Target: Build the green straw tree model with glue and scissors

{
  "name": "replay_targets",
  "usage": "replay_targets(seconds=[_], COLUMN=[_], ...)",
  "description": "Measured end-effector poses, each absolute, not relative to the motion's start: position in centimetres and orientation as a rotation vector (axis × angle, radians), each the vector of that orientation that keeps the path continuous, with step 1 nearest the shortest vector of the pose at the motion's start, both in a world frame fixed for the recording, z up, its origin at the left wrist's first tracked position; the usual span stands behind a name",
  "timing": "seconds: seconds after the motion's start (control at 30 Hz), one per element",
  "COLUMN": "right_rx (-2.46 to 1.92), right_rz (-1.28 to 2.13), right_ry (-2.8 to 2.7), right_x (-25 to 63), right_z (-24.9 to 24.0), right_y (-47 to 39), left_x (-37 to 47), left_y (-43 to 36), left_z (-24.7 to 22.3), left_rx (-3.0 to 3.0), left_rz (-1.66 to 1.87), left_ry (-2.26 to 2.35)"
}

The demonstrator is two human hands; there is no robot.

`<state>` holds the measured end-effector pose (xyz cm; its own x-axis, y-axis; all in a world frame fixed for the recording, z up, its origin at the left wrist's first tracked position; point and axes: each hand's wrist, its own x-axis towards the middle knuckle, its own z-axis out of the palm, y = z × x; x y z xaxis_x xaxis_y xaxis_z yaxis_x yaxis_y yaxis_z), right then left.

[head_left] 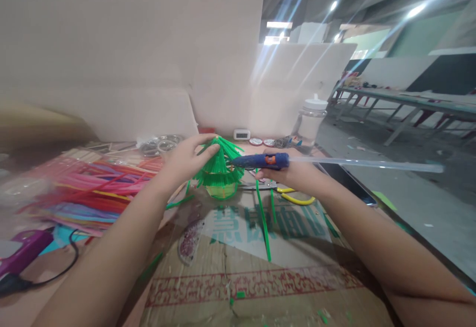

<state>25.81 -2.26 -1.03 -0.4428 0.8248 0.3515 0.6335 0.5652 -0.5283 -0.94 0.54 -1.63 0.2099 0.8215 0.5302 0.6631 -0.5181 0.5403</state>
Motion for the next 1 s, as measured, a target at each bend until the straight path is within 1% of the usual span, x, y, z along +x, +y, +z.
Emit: replay_targets(seconds=[0.37, 0.57, 0.8, 1.0], right_rx=[-1.22, -1.049, -1.052, -1.195], right_rz=[0.385, 0.431, 0.45, 0.417], right_ry=[-2.237, -2.224, -2.203, -2.138], right_x=[25.58, 25.64, 25.64, 25.62], right_z=[-0.6, -0.13, -0.18, -0.08], right_y=[-2.64, -2.89, -2.68, -2.77], left_x=[-0.87, -1.07, -0.88, -0.55], left_y=[0.42, 0.62, 0.4, -0.1], left_z=[-1.61, -1.77, -1.65, -1.31], left_rx=[2.251, 2.292, 2.303, 2.367], left_rz=[1.192, 1.19, 1.191, 1.173], left_ry=[1.443, 1.432, 1.424, 1.351])
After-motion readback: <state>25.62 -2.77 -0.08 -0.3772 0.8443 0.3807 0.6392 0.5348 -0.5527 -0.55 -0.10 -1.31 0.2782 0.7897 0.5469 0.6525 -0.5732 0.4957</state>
